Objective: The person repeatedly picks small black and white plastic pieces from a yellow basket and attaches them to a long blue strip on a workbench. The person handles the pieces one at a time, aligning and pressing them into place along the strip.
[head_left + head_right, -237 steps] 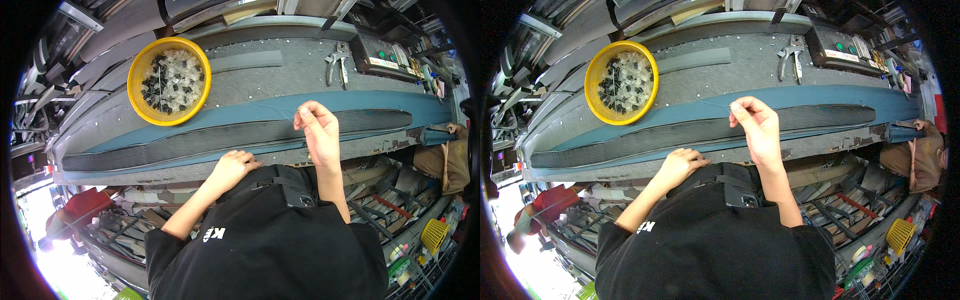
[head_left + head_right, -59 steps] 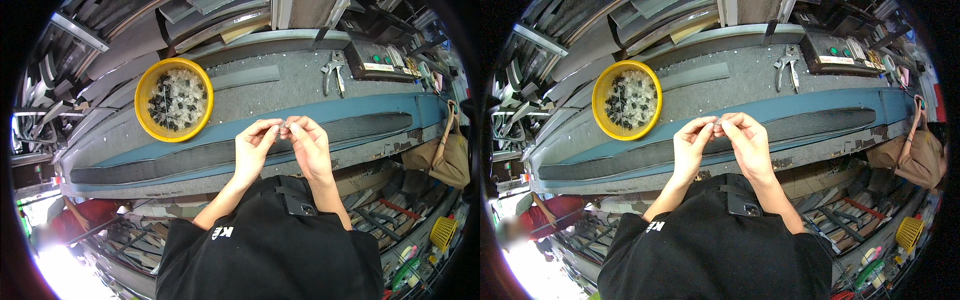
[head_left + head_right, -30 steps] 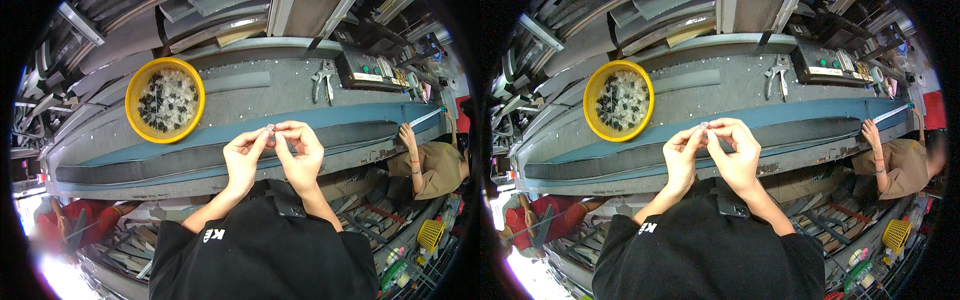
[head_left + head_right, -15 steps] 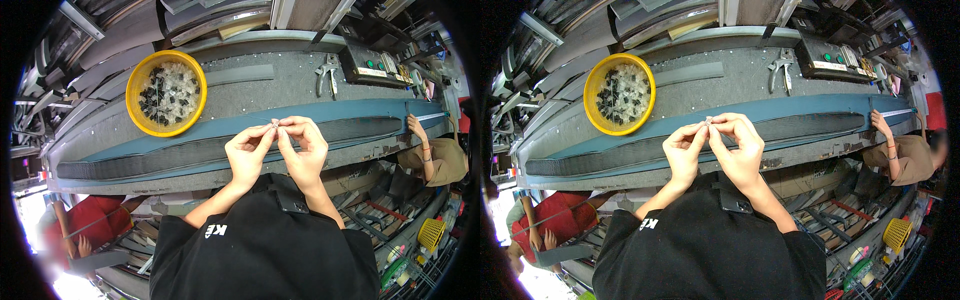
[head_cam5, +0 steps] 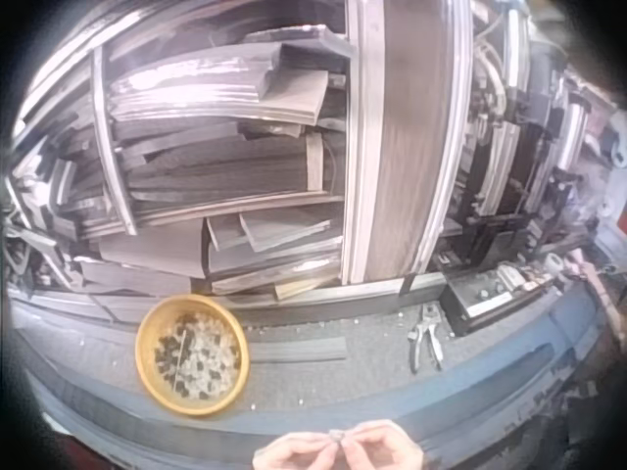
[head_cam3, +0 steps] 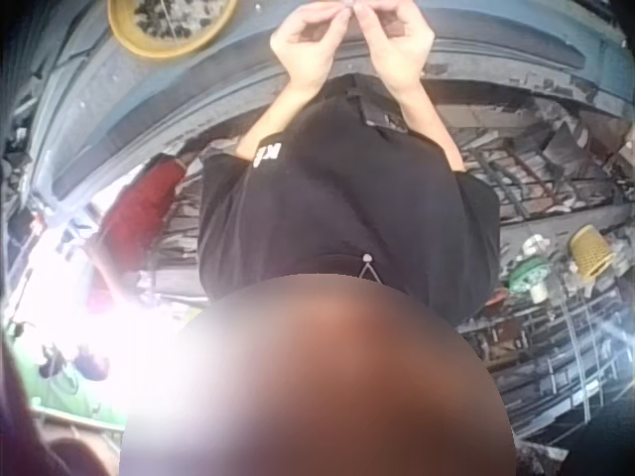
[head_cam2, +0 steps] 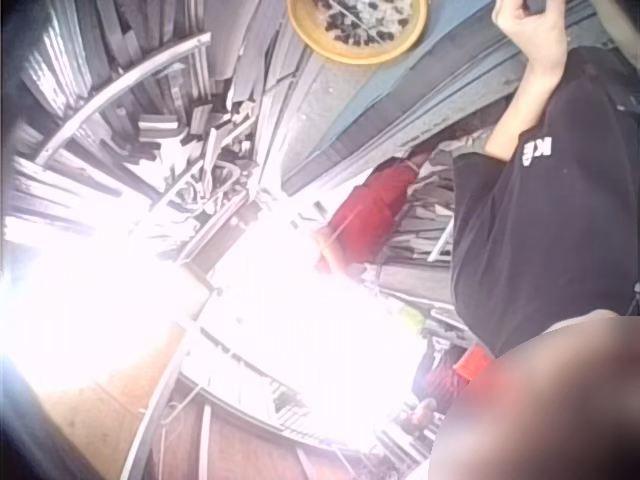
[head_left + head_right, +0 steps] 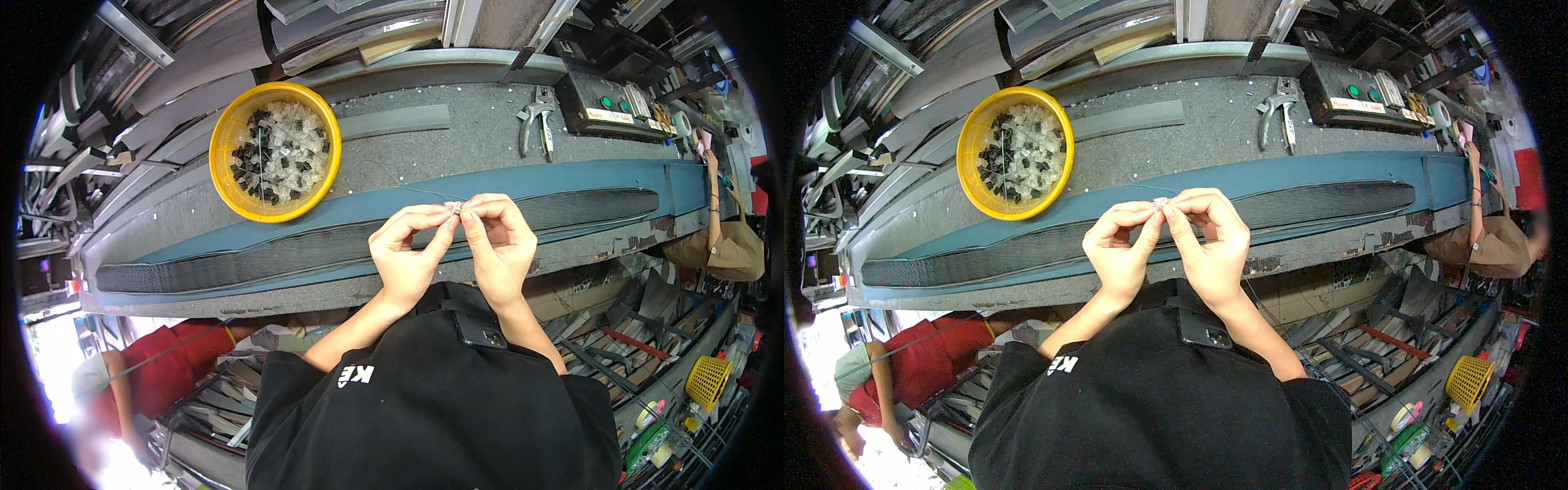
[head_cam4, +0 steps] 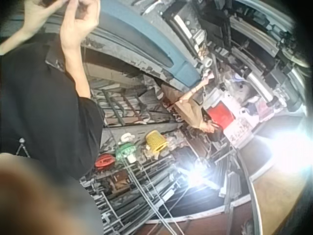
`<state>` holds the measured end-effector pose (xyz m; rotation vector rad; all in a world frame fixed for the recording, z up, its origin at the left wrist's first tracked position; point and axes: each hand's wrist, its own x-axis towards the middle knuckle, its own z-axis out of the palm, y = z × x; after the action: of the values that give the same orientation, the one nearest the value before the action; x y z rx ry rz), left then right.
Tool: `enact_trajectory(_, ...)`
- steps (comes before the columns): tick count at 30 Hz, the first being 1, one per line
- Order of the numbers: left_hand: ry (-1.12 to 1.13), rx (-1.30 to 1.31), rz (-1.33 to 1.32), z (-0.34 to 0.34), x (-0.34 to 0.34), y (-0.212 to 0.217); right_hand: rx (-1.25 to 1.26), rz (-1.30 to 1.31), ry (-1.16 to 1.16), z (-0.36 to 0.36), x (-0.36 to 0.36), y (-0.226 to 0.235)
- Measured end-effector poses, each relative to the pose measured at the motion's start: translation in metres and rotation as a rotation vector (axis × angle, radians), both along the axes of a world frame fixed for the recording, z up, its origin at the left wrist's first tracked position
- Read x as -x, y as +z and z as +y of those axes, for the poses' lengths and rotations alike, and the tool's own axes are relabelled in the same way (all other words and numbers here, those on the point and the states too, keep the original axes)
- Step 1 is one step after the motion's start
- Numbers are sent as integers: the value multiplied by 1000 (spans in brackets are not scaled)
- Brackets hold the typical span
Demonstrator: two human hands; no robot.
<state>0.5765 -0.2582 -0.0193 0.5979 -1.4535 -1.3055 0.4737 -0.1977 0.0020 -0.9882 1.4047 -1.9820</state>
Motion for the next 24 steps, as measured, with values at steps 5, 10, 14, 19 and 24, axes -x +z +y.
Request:
enact_trajectory(5, -7, 21, -20, 1, 0, 0, 33, 13, -43, 0, -2, -4)
enact_trajectory(10, -78, -173, 29, 4, 1, 1, 63, 39, -66, -1, -1, -7)
enact_trajectory(14, -113, -299, 99, 6, 2, 1, 58, 83, -68, 0, 0, -6)
enact_trajectory(19, -104, -337, 165, 6, 3, 2, 37, 109, -67, 0, -1, -3)
enact_trajectory(24, -78, -273, 137, 5, 1, 0, 21, 157, -60, 1, -1, -2)
